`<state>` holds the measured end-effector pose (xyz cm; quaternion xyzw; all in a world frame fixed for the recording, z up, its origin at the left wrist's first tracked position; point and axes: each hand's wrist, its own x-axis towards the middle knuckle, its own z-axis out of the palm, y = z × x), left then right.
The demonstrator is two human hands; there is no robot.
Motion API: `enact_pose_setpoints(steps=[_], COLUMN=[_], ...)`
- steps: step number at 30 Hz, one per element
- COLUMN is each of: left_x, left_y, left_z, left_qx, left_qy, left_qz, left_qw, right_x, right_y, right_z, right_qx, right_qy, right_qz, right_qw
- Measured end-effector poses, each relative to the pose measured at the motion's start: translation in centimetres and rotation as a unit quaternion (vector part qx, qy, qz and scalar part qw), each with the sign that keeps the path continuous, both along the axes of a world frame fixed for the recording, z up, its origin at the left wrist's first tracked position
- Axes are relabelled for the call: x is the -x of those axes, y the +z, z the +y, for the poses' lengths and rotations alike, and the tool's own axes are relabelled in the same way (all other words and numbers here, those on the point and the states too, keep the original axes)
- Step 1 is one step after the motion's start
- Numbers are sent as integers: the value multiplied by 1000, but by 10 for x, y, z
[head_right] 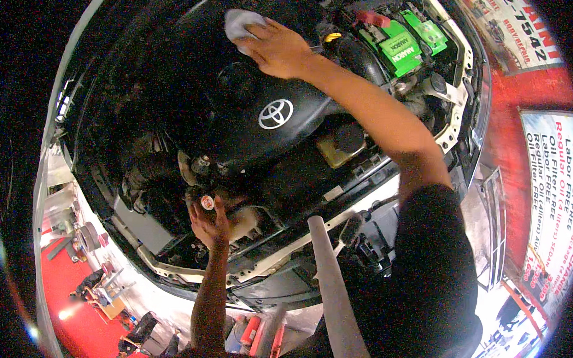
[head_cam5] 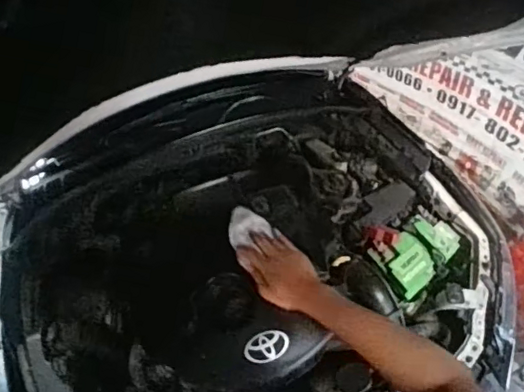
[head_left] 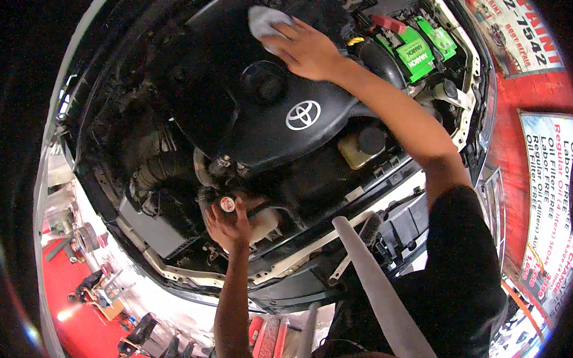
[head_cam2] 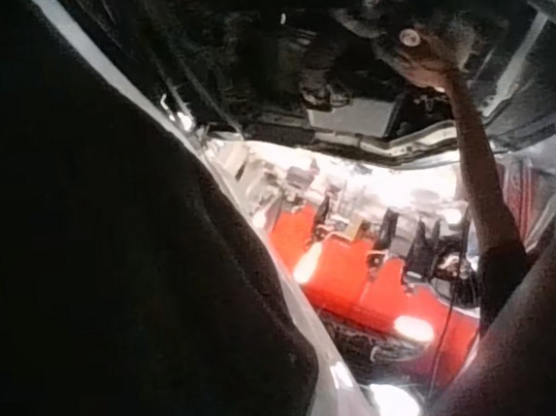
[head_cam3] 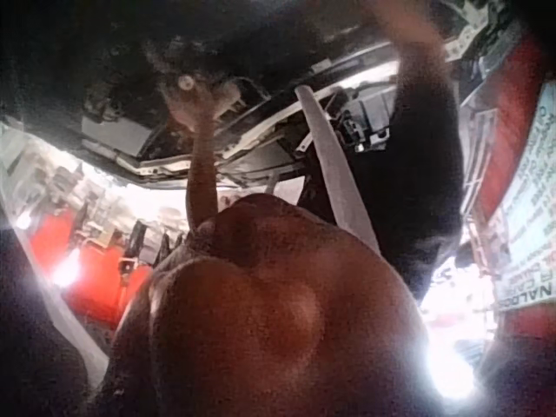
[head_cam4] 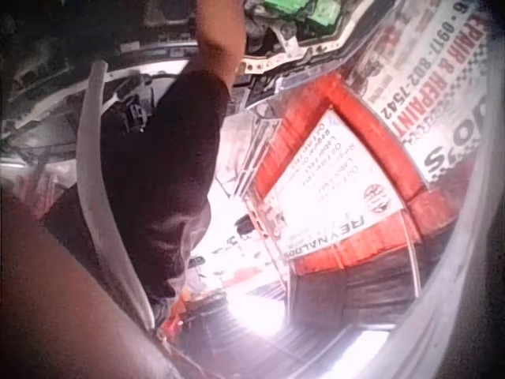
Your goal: The person cleans the engine bay of a white car using a white brush and a cloth. They scrub and wipe various components under the hood, including the engine cover and surrounding parts, then briefly remove and replace the engine cover before continuing to clean.
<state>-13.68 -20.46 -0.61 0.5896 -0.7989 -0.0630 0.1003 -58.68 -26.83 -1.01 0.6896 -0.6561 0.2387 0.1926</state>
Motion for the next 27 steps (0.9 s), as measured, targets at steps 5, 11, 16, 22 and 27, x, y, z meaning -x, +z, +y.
enact_pose_setpoints(steps=[5,11,16,22,27], left_x=[14,8,7,21,-2], left_y=[-5,-1,8,10,3], left_z=[-6,-5,3,-4,-2], left_qx=[30,30,-4,6,7], left_qy=[-35,-63,5,-30,-2], left_qz=[27,47,14,23,30], left_qw=[999,996,1000,999,1000], right_x=[46,17,10,156,78], right_y=[28,4,-8,-8,-12], right_z=[-130,-59,27,-74,-76], right_qx=[-34,-51,-12,-23,-22], right_qy=[-128,-92,-184,-300,-168], right_qz=[-98,-67,-46,-141,-30], right_qw=[986,992,982,943,985])
